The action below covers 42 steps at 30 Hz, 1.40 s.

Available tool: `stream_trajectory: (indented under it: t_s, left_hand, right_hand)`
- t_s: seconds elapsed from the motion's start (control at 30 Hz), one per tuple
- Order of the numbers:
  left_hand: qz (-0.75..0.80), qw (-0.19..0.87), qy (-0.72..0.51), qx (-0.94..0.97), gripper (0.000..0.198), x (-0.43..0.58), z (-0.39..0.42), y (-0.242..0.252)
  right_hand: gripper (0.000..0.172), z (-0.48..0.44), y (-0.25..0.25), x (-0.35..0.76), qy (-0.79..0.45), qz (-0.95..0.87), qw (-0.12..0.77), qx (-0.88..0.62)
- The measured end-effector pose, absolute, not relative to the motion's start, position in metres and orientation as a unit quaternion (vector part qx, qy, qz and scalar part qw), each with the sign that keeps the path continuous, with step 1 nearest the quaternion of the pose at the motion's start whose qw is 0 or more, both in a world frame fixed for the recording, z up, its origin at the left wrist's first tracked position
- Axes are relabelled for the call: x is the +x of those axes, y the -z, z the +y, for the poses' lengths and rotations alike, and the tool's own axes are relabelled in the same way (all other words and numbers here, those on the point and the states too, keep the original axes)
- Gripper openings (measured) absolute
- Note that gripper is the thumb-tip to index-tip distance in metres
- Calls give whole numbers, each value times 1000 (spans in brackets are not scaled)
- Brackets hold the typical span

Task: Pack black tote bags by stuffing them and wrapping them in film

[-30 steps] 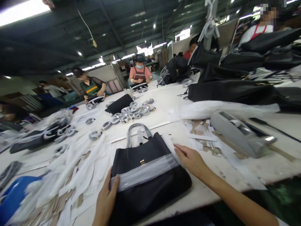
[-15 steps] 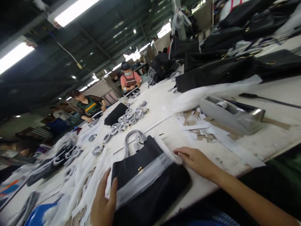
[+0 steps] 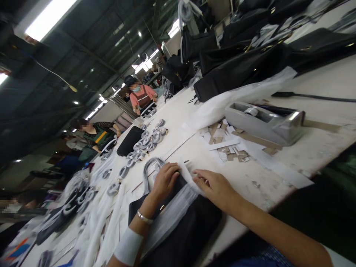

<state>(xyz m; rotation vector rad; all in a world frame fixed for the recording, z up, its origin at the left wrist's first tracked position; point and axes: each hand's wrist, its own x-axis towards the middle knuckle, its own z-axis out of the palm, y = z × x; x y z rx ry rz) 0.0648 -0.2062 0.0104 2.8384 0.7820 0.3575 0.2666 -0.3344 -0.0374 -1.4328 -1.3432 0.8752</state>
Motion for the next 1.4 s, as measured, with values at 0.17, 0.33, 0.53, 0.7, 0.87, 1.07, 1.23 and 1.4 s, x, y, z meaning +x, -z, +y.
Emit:
stream_trajectory:
  t_s: [0.17, 0.33, 0.53, 0.7, 0.87, 1.07, 1.23, 1.4]
  left_hand:
    - [268, 91, -141, 949, 40, 62, -199, -2]
    - [190, 147, -3, 971, 46, 60, -193, -32]
    - [93, 135, 172, 971, 32, 58, -192, -72]
    - [52, 53, 152, 986, 17, 46, -205, -78]
    - [39, 41, 57, 997, 13, 29, -214, -72]
    - [78, 9, 125, 989, 23, 39, -215, -73]
    - [34, 21, 100, 994, 21, 44, -209, -76]
    - [20, 4, 34, 999, 17, 36, -211, -73]
  right_hand:
    - [37, -305, 30, 264, -384, -592, 425, -567]
    - [22, -280, 19, 271, -471, -640, 328, -510]
    - [10, -270, 13, 270, -565, -644, 208, -473]
    - [13, -289, 23, 263, -570, -604, 254, -496]
    - [14, -305, 28, 253, -513, -595, 266, -558]
    - [5, -305, 27, 248, -449, -635, 238, -582]
    - [12, -301, 20, 246, -429, -654, 232, -579]
    - [24, -291, 7, 239, -442, -678, 247, -532]
